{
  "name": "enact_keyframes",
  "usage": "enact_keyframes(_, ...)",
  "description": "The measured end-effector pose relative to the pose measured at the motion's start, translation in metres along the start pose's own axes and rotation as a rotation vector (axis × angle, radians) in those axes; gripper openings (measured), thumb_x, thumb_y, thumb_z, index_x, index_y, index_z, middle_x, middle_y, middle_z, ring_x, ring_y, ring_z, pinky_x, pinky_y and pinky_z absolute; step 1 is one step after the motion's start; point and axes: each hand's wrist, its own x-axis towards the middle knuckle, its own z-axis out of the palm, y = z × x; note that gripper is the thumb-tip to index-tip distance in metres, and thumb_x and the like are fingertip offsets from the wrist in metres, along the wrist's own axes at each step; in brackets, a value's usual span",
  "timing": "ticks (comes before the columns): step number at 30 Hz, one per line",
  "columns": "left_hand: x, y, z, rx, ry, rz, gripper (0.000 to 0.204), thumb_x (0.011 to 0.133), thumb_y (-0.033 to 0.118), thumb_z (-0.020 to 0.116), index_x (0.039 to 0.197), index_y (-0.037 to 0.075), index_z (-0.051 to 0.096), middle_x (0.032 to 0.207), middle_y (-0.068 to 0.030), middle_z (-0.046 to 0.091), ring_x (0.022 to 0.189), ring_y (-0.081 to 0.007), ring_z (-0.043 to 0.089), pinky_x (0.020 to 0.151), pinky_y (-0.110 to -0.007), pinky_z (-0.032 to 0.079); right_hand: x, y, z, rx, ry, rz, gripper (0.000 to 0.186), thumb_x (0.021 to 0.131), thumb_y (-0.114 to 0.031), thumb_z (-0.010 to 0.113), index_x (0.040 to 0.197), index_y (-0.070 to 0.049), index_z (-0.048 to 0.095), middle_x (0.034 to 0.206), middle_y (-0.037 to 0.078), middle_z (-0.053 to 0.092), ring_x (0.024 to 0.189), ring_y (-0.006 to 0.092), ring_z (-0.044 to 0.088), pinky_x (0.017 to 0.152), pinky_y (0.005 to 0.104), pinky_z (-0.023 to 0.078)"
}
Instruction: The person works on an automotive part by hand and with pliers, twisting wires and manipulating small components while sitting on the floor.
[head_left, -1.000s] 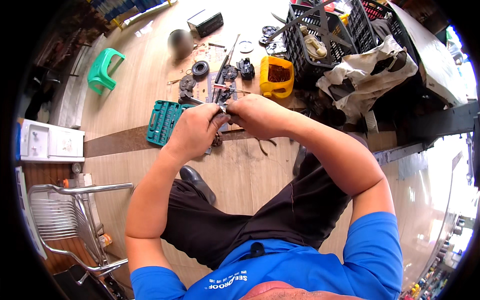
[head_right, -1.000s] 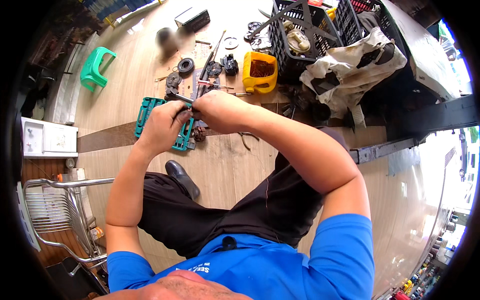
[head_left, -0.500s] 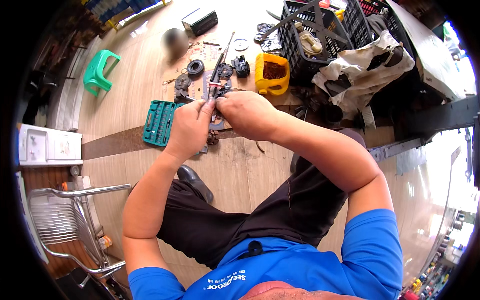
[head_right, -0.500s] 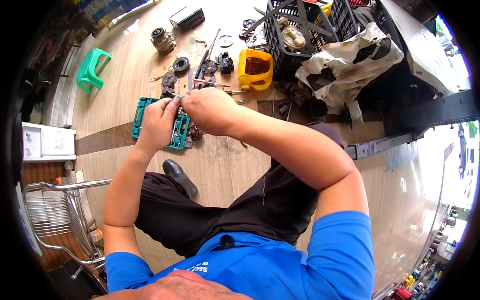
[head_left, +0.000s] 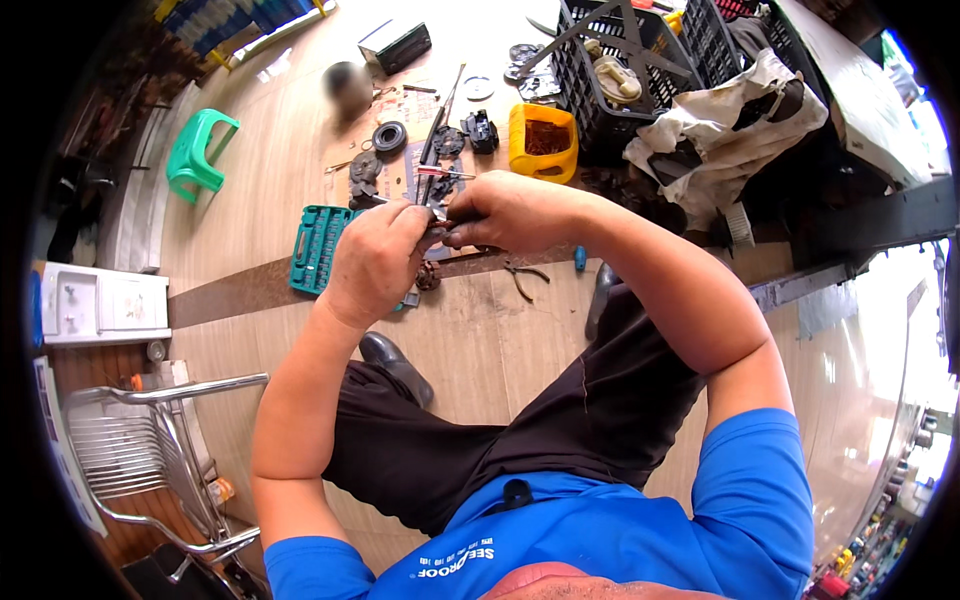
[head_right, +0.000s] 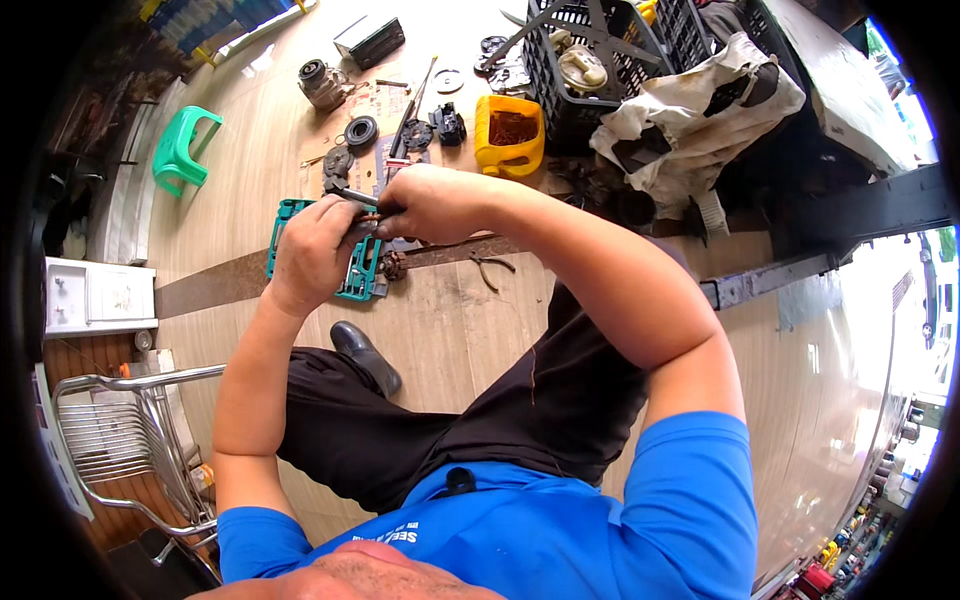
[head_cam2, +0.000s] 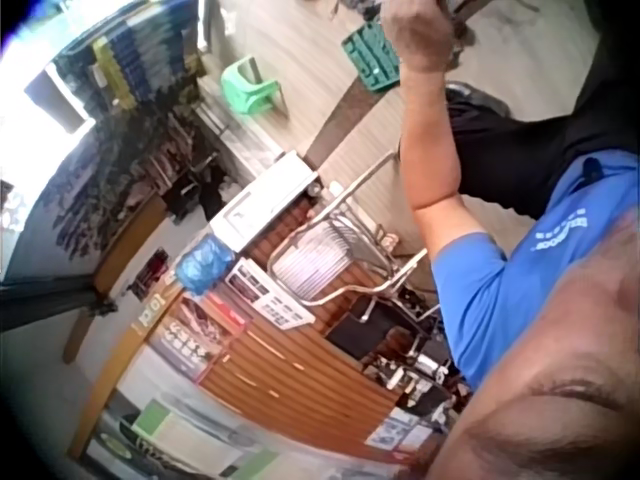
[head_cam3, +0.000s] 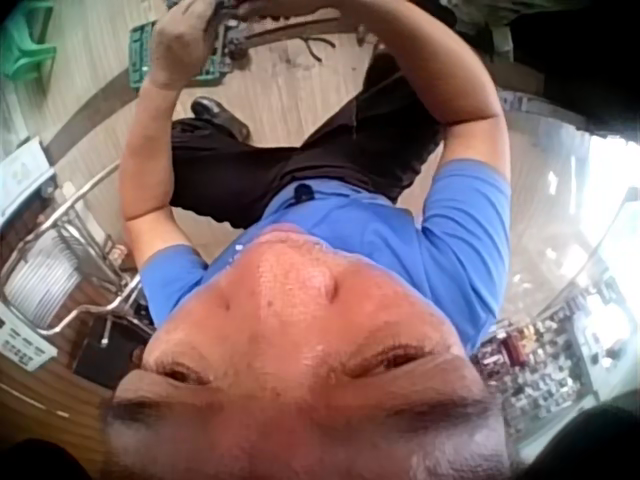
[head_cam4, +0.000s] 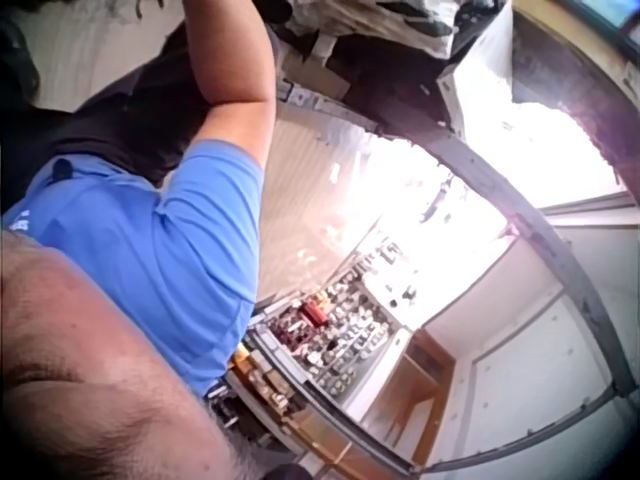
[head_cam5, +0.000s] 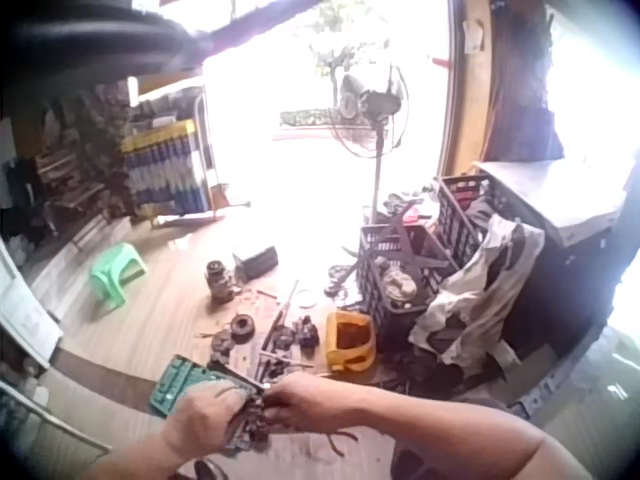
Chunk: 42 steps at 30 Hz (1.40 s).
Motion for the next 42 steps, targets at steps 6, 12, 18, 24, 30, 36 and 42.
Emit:
enact_keyframes(6,-0.002,-0.002,0.002,0.084,0.068,0.023,0.021,0.079,0.006,0.064,0.097,-0.002,0.058,0.089,-0.0192,0.063,0.082,-0.0375,0.062,0.071,-0.043,0.05,-0.004,-0.005,0.005,-0.153,0.164,-0.105,0.02,0.086,-0.017,0.066,0.092,0.002,0.064,0.081,0.024,0.063,0.076,0.0411,0.06,0.068,0.0443,0.048)
enact_keyframes(12,-0.002,-0.006,0.004,0.088,0.099,0.101,0.02,0.081,0.01,0.063,0.095,-0.003,0.058,0.088,-0.0215,0.062,0.081,-0.0398,0.061,0.071,-0.045,0.049,-0.009,-0.006,0.004,-0.176,0.167,-0.127,0.019,0.086,-0.017,0.066,0.088,0.001,0.063,0.082,0.022,0.063,0.081,0.0409,0.06,0.072,0.0455,0.048)
enact_keyframes(18,0.002,-0.003,0.007,0.11,0.186,0.148,0.02,0.079,0.016,0.067,0.084,0.002,0.053,0.075,-0.0138,0.059,0.071,-0.0336,0.059,0.064,-0.042,0.047,-0.012,-0.002,0.007,-0.188,0.214,-0.178,0.017,0.086,-0.016,0.065,0.085,0.001,0.062,0.079,0.022,0.061,0.08,0.041,0.059,0.071,0.0465,0.047)
enact_keyframes(24,0.002,0.004,0.01,-0.054,0.143,-0.051,0.023,0.094,0.018,0.055,0.082,-0.002,0.057,0.071,-0.0194,0.057,0.064,-0.0392,0.056,0.057,-0.041,0.043,-0.012,-0.008,0.006,-0.307,0.222,-0.121,0.019,0.085,-0.019,0.062,0.082,-0.001,0.065,0.081,0.02,0.065,0.084,0.0386,0.063,0.077,0.0469,0.049)
enact_keyframes(30,0.005,0.017,0.012,-0.524,0.059,-0.594,0.044,0.101,0.031,0.049,0.081,-0.006,0.062,0.065,-0.0165,0.061,0.059,-0.0232,0.057,0.058,-0.035,0.044,-0.006,0.0,0.015,-0.4,0.299,-0.092,0.02,0.085,-0.02,0.061,0.081,-0.001,0.064,0.081,0.018,0.066,0.084,0.0373,0.064,0.078,0.046,0.05)
enact_keyframes(36,0.004,0.014,0.01,-0.491,0.068,-0.57,0.046,0.103,0.034,0.045,0.08,-0.003,0.059,0.06,0.0008,0.048,0.059,-0.0071,0.041,0.053,-0.029,0.034,-0.007,0.005,0.016,-0.267,0.366,-0.138,0.021,0.084,-0.019,0.067,0.091,0.0,0.063,0.089,0.019,0.064,0.089,0.0381,0.062,0.079,0.0451,0.049)
enact_keyframes(42,0.003,0.01,0.01,-0.477,0.09,-0.597,0.046,0.101,0.034,0.049,0.081,-0.006,0.062,0.062,-0.0136,0.06,0.055,-0.0179,0.052,0.055,-0.034,0.043,-0.01,0.01,0.009,-0.145,0.37,-0.117,0.029,0.082,-0.015,0.073,0.105,0.0,0.065,0.095,0.019,0.067,0.087,0.0365,0.063,0.077,0.0382,0.051)
